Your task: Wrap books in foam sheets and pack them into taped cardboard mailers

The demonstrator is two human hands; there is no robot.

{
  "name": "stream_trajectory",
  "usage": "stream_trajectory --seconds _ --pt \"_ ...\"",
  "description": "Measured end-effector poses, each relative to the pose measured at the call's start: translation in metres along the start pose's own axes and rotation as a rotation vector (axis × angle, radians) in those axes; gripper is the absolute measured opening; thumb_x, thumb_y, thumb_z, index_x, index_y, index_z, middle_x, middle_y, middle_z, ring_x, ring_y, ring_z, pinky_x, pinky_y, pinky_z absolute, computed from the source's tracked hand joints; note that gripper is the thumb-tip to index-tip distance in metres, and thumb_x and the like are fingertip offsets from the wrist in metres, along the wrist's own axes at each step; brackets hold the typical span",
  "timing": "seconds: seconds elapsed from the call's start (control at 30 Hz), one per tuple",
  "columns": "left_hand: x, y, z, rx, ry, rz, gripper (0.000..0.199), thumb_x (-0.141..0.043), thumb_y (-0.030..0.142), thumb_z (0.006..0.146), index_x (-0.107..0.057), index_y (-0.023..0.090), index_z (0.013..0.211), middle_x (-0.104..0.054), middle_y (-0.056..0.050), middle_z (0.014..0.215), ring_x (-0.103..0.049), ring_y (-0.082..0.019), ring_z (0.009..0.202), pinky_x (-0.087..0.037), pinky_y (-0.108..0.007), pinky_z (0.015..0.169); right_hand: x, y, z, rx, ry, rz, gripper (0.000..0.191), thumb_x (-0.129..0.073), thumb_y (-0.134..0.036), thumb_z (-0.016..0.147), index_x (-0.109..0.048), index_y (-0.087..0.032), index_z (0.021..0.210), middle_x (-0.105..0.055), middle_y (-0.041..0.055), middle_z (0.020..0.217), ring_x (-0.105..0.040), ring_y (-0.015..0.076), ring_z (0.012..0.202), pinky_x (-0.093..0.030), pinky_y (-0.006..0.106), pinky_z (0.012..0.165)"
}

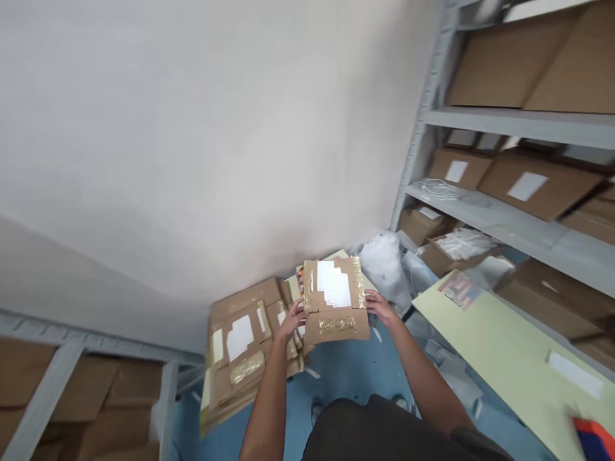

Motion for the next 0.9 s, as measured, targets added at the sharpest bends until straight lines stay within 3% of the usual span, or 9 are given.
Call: stream_trajectory --seconds 0.17,0.33,0.47,0.57,0.67,0.77,0.9 --pt "-0.136 0.043 0.049 -0.035 -0.189 0.166 0.092 -0.081 0.061 0.073 -0.05 0.026 0.151 -0.073 -0.014 0.126 -0.073 -0.028 0.11 -0.058 -0.039 0.09 0.127 -0.029 -0.043 0.074 0.162 0.116 0.057 -0.085 -0.032 0.06 -0.071 -0.027 0.115 -0.074 0.0041 0.102 -0.073 0.0251 0.094 -0.059 0.04 0.085" --pt "-0.293 0.068 0.09 -0.057 -0.409 0.211 0.091 -0.085 0.056 0.07 -0.051 0.025 0.148 -0.074 -0.011 0.117 -0.072 -0.029 0.11 -0.059 -0.04 0.09 0.252 -0.045 -0.112 0.149 0.409 0.205 0.055 -0.083 -0.028 0.057 -0.072 -0.026 0.111 -0.072 0.0005 0.094 -0.071 0.0236 0.091 -0.058 0.04 0.084" --pt "-0.414 0.075 0.11 -0.054 -0.556 0.284 0.083 -0.083 0.052 0.073 -0.052 0.025 0.145 -0.074 -0.011 0.117 -0.072 -0.03 0.111 -0.059 -0.042 0.089 0.328 -0.042 -0.172 0.207 0.612 0.257 0.057 -0.082 -0.03 0.058 -0.071 -0.027 0.114 -0.071 0.0008 0.093 -0.07 0.0236 0.091 -0.057 0.04 0.085" --pt "-0.487 0.074 0.12 -0.053 -0.636 0.358 0.08 -0.082 0.049 0.075 -0.052 0.025 0.146 -0.072 -0.012 0.122 -0.072 -0.028 0.109 -0.059 -0.039 0.087 0.364 -0.032 -0.208 0.248 0.744 0.312 0.056 -0.081 -0.031 0.059 -0.07 -0.027 0.113 -0.071 0.0016 0.093 -0.069 0.0246 0.092 -0.057 0.04 0.085" --pt "-0.542 0.066 0.129 -0.056 -0.72 0.397 0.079 -0.081 0.047 0.076 -0.051 0.024 0.147 -0.072 -0.011 0.121 -0.073 -0.025 0.103 -0.059 -0.037 0.085 0.386 -0.018 -0.23 0.275 0.87 0.353 0.056 -0.078 -0.031 0.059 -0.07 -0.027 0.114 -0.071 0.0018 0.093 -0.069 0.0244 0.091 -0.056 0.04 0.084" --pt "-0.583 0.054 0.141 -0.06 -0.786 0.434 0.077 -0.081 0.045 0.078 -0.053 0.025 0.147 -0.072 -0.009 0.117 -0.073 -0.023 0.101 -0.058 -0.034 0.084 0.402 -0.003 -0.242 0.281 0.997 0.373 0.057 -0.076 -0.031 0.059 -0.07 -0.027 0.115 -0.07 0.0015 0.091 -0.068 0.0227 0.086 -0.056 0.038 0.081" --pt "-0.624 0.035 0.162 -0.039 -0.86 0.464 0.075 -0.082 0.038 0.077 -0.055 0.024 0.146 -0.074 -0.009 0.112 -0.073 -0.023 0.099 -0.057 -0.032 0.079 0.42 0.013 -0.245 0.249 1.135 0.387 0.058 -0.074 -0.032 0.056 -0.071 -0.025 0.113 -0.068 0.0001 0.086 -0.067 0.021 0.081 -0.056 0.037 0.078"
Point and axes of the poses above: each hand's wrist, its own z-axis towards the middle knuckle, its own x-axis out of the back of the hand, y = z × x, the point moved 1 cm from there along z, towards the middle knuckle
